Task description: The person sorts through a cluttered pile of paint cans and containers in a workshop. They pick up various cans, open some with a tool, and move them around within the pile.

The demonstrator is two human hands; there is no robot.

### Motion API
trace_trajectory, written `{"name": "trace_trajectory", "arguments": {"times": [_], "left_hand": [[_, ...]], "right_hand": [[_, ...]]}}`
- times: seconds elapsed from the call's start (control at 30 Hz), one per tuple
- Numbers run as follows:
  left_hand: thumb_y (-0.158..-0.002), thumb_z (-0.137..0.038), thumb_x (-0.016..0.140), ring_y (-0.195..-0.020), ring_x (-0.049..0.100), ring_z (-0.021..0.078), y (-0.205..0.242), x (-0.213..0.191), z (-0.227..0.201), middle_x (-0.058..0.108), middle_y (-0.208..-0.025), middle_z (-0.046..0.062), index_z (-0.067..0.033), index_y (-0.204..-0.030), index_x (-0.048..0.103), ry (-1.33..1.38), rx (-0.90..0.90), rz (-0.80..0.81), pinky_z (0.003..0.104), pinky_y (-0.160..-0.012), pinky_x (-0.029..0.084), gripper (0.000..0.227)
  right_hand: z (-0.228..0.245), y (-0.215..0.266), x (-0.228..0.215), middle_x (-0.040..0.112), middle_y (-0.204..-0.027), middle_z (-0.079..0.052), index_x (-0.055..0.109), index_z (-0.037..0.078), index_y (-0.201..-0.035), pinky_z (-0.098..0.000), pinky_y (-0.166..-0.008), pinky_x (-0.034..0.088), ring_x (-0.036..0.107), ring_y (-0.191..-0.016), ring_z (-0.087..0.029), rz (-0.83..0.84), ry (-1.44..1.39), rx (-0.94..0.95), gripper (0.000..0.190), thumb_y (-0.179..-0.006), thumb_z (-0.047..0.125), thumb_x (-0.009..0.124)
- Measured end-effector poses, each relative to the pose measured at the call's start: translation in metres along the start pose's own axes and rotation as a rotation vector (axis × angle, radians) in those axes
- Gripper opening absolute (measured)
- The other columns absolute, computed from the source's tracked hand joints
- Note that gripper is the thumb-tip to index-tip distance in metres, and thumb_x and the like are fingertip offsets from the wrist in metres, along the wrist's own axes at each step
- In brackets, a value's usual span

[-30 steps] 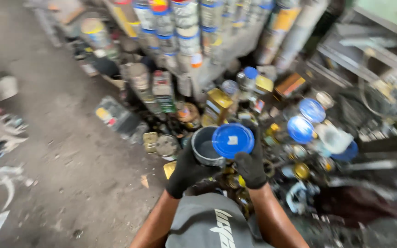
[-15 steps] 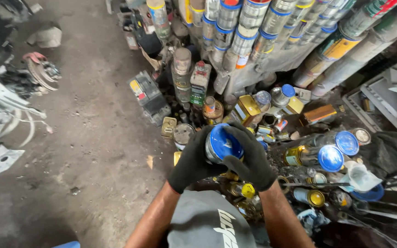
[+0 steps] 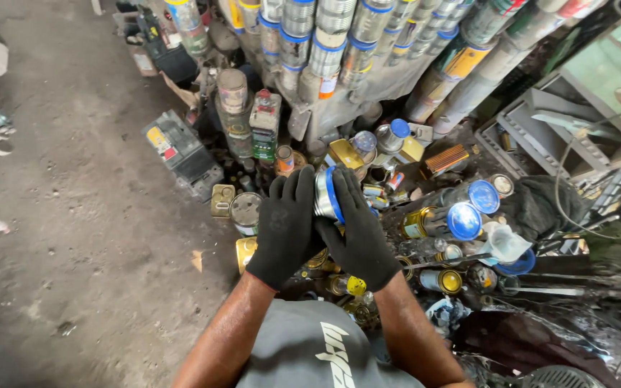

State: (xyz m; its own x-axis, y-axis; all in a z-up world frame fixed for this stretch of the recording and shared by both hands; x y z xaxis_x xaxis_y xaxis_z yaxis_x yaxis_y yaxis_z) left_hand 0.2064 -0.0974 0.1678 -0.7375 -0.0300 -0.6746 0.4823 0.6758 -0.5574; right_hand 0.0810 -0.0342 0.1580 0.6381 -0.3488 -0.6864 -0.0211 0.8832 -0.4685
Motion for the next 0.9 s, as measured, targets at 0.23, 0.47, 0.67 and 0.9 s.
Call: {"name": "trace_trajectory", "arguments": {"times": [0.23,0.47,0.67,0.9], "left_hand": [[-0.076,-0.031,0.075,-0.112,0.058,0.0444,-0.017,0.033,-0.011,0.058,-0.128,0.025,0.0081,-0.142,0.040,-0.003,-0.009,0.139,0.049,-0.075,0.053,0.085],[-0.067,-0.035,0.085,-0.111,0.059,0.0447,-0.036,0.039,-0.004,0.060,-0.128,0.021,0.0005,-0.141,0.045,0.181,0.085,0.146,0.051,-0.085,0.053,0.091],[-0.060,-0.037,0.095,-0.121,0.063,0.0391,-0.034,0.045,0.036,0.065,-0.131,0.018,-0.0044,-0.139,0.053,0.735,0.001,0.357,0.047,-0.102,0.052,0.096],[-0.053,-0.026,0.093,-0.126,0.057,0.0410,-0.055,0.029,0.111,0.063,-0.132,0.019,-0.0012,-0.142,0.049,0.689,0.161,0.426,0.049,-0.107,0.045,0.102]], "right_hand": [[-0.016,0.002,-0.011,0.038,-0.158,-0.035,0.031,-0.008,-0.156,-0.0496,-0.124,0.032,0.035,-0.152,-0.049,-0.053,0.066,0.121,0.078,-0.086,0.002,0.064],[-0.032,0.009,-0.025,0.047,-0.159,-0.026,0.046,0.000,-0.151,-0.0437,-0.123,0.041,0.046,-0.151,-0.038,-0.183,-0.079,0.247,0.069,-0.087,0.010,0.069],[-0.046,-0.002,-0.012,0.047,-0.159,-0.021,0.052,0.002,-0.150,-0.0405,-0.118,0.040,0.048,-0.147,-0.030,-0.171,-0.390,0.219,0.077,-0.088,0.042,0.075],[-0.114,-0.006,0.095,0.062,-0.142,-0.018,0.054,0.000,-0.151,-0.0396,-0.109,0.047,0.059,-0.127,-0.025,-0.317,-1.176,0.751,0.061,-0.108,0.043,0.051]]}}
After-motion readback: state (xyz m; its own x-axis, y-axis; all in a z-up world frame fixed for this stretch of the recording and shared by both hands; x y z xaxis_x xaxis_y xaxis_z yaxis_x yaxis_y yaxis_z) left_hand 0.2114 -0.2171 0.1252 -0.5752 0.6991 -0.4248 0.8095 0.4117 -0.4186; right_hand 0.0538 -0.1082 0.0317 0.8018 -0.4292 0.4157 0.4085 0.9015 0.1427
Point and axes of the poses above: each hand's wrist, its own y-axis away from the middle knuckle, its own x-axis out of the palm, z = x × y, the point moved 6 cm from there along -y, towards the middle knuckle
